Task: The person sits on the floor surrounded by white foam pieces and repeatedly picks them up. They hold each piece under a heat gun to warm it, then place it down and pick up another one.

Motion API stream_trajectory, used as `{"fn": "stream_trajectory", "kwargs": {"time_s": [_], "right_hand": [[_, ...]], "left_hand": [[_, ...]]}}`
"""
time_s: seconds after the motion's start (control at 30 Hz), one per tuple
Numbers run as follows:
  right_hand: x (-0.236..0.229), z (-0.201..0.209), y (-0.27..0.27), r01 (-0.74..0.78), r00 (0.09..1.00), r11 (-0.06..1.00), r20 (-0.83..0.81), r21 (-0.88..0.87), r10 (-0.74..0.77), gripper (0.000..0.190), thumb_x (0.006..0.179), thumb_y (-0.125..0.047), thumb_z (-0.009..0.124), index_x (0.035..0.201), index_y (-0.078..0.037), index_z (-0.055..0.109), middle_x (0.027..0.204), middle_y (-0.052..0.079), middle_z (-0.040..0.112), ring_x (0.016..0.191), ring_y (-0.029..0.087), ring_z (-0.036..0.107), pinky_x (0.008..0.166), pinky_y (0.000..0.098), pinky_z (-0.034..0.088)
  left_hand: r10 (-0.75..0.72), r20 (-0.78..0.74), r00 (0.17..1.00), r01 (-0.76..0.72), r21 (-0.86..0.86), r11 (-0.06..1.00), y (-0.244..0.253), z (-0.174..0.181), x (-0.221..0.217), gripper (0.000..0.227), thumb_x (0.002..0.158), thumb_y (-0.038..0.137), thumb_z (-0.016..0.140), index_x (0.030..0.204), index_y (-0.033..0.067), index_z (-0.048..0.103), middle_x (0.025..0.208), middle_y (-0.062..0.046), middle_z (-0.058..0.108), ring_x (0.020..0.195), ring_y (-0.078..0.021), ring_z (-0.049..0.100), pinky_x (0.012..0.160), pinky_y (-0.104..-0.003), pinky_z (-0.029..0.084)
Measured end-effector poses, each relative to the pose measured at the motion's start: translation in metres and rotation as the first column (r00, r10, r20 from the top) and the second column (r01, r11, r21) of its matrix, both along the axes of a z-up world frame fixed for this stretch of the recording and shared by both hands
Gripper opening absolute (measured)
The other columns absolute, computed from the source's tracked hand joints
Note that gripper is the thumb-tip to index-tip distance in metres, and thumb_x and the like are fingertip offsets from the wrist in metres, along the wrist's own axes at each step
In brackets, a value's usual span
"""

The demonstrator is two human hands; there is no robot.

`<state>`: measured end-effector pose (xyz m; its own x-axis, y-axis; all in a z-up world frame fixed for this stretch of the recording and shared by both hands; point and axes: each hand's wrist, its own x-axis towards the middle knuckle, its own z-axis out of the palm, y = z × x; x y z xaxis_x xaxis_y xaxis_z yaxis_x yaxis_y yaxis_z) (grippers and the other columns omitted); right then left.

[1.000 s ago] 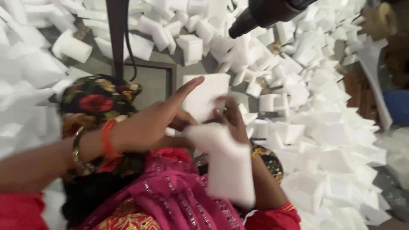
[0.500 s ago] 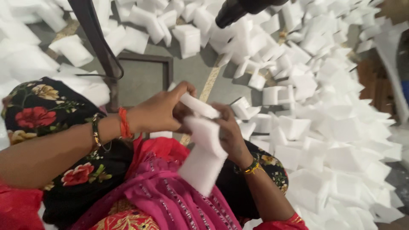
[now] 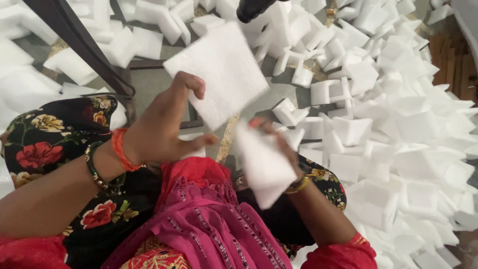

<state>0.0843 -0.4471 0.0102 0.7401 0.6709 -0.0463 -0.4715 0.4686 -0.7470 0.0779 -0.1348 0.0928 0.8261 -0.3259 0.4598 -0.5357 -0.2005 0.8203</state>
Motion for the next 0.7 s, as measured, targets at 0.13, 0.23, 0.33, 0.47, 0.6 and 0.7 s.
{"fn": "stream_trajectory", "kwargs": {"time_s": [0.13,0.23,0.33,0.47,0.6,0.7], "right_hand": [[0.008,0.025,-0.011,0.429,0.878,0.885,0.311,-0.179,-0.363,0.077,0.107,-0.055,0.059,0.157,-0.002,0.034,0.147,0.018,0.051,0.13,0.028,0.059,0.107,0.0407,0.053],[0.002,0.044,-0.008,0.685,0.649,0.662,0.668,-0.305,-0.364,0.082,0.108,-0.06,0.059,0.161,-0.005,0.029,0.155,0.013,0.043,0.141,0.026,0.053,0.119,0.0401,0.047],[-0.001,0.055,0.001,0.739,0.556,0.502,0.828,-0.449,-0.078,0.074,0.108,-0.058,0.06,0.154,-0.005,0.035,0.152,0.011,0.041,0.139,0.026,0.05,0.119,0.0389,0.045],[-0.004,0.065,0.011,0.72,0.544,0.436,0.829,-0.54,0.128,0.075,0.086,-0.042,0.082,0.142,-0.005,0.05,0.133,0.012,0.056,0.121,0.023,0.059,0.104,0.0368,0.051],[-0.011,0.066,0.021,0.769,0.451,0.435,0.88,-0.469,0.151,0.079,0.078,-0.017,0.094,0.141,-0.005,0.049,0.124,0.014,0.053,0.114,0.026,0.058,0.099,0.0361,0.052],[-0.014,0.067,0.025,0.816,0.341,0.421,0.918,-0.397,0.204,0.079,0.076,-0.016,0.093,0.139,-0.005,0.047,0.122,0.015,0.053,0.108,0.03,0.057,0.094,0.0394,0.051]], "left_hand": [[0.18,0.14,0.974,-0.208,0.226,0.952,0.009,-0.002,-0.002,0.024,0.105,0.024,0.056,0.118,0.01,0.042,0.099,-0.014,0.06,0.089,-0.0345,0.063,0.103,-0.045,0.043],[0.16,0.021,0.987,-0.161,0.243,0.957,-0.003,-0.011,-0.004,0.038,0.102,0.02,0.058,0.132,0.0093,0.039,0.109,-0.017,0.063,0.083,-0.0341,0.066,0.091,-0.045,0.049],[0.137,-0.113,0.984,-0.105,0.251,0.962,-0.017,-0.023,-0.007,0.054,0.099,0.016,0.061,0.146,0.0085,0.036,0.119,-0.021,0.067,0.078,-0.0336,0.069,0.079,-0.046,0.055],[0.124,-0.16,0.979,-0.087,0.221,0.971,-0.018,-0.031,-0.007,0.084,0.097,0.014,0.064,0.161,0.0099,0.01,0.148,-0.018,0.053,0.081,-0.032,0.072,0.074,-0.041,0.061],[0.078,-0.034,0.996,-0.071,0.175,0.982,-0.02,-0.026,-0.007,0.091,0.1,0.018,0.065,0.161,0.0082,-0.001,0.172,-0.022,0.023,0.09,-0.0333,0.075,0.079,-0.037,0.064],[0.014,-0.037,0.999,-0.013,0.044,0.999,-0.02,-0.022,-0.012,0.087,0.106,0.041,0.054,0.16,0.0058,-0.005,0.171,-0.025,0.014,0.101,-0.0327,0.073,0.086,-0.035,0.063]]}}
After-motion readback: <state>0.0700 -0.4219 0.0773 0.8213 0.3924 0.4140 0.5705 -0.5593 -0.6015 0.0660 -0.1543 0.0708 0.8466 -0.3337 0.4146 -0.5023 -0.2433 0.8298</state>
